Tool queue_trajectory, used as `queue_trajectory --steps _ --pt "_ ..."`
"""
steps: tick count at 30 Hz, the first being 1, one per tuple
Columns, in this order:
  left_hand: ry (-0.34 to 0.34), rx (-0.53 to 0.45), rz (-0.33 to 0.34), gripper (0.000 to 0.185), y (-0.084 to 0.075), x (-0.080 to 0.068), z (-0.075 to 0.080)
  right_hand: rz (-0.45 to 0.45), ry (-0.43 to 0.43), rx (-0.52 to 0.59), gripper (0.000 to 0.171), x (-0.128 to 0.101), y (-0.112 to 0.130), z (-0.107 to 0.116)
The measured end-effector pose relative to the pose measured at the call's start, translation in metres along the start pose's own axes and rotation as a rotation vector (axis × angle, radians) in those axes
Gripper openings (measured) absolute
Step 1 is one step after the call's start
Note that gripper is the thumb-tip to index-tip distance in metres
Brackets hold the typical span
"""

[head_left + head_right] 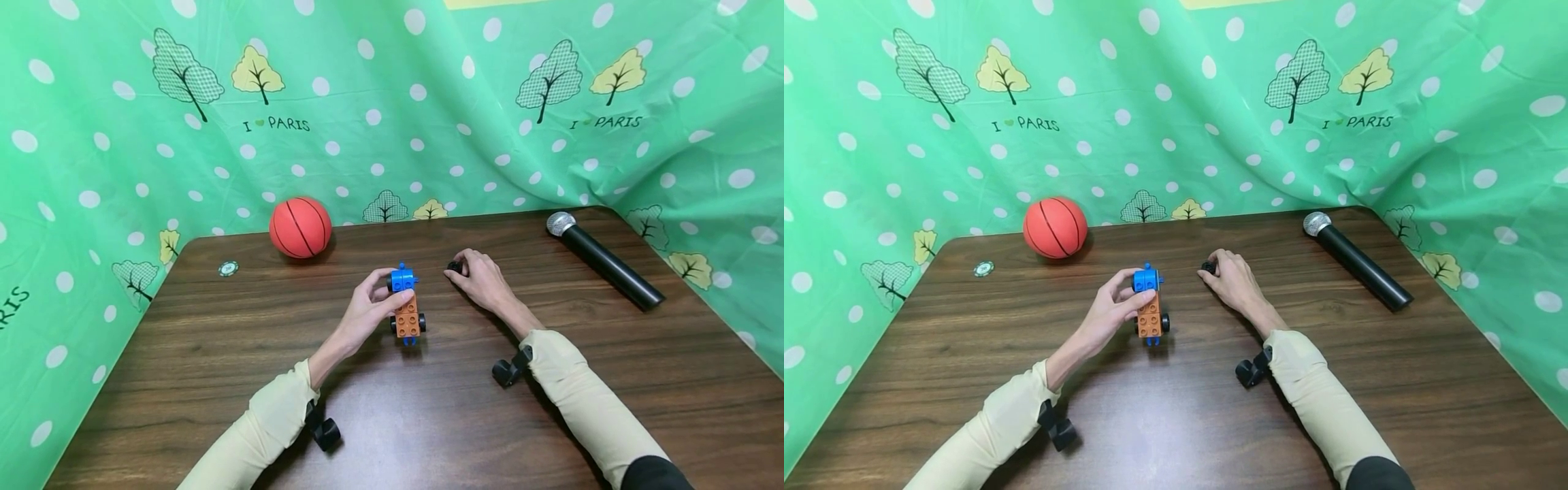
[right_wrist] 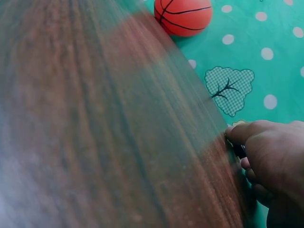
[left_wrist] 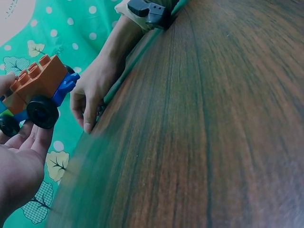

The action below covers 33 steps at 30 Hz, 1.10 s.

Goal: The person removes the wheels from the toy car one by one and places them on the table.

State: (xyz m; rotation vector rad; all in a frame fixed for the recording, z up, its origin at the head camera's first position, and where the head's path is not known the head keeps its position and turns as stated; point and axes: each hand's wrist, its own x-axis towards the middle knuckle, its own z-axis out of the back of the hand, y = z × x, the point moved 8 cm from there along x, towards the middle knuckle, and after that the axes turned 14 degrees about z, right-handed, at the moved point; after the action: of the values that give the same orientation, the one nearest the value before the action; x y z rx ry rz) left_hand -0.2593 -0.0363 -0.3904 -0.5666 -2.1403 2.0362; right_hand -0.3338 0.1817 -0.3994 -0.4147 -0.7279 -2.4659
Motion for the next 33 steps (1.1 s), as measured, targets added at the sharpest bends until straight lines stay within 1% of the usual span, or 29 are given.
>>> queue_trajectory --steps 5,12,16,20,22,25,29,33 --pt "-0.004 0.011 0.002 0.053 0.0 0.001 0.0 -0.011 0.006 0.019 0.036 -0.002 -0.001 0.002" --pt "0.0 -0.005 -0.001 0.051 -0.002 0.001 0.0 -0.018 0.019 0.073 0.034 -0.008 0.004 0.006" --pt "-0.01 -0.003 -0.007 0.05 -0.003 0.001 0.0 0.015 0.011 0.1 0.033 -0.012 0.015 0.009" --pt "-0.016 -0.008 -0.008 0.048 -0.003 0.001 0.001 0.07 -0.024 0.136 0.028 -0.016 0.035 0.01" --pt "-0.016 -0.005 -0.01 0.049 -0.003 0.002 0.001 0.084 -0.045 0.191 0.023 -0.019 0.047 0.011" --pt "-0.02 0.006 -0.021 0.05 -0.004 0.003 0.0 0.079 -0.057 0.317 0.019 -0.025 0.065 0.009" --pt "-0.026 0.021 -0.036 0.05 -0.007 0.003 0.001 0.053 -0.026 0.489 0.024 -0.034 0.086 0.0" --pt "-0.027 0.019 -0.027 0.05 -0.008 0.002 0.0 0.036 0.008 0.61 0.028 -0.041 0.101 -0.011"
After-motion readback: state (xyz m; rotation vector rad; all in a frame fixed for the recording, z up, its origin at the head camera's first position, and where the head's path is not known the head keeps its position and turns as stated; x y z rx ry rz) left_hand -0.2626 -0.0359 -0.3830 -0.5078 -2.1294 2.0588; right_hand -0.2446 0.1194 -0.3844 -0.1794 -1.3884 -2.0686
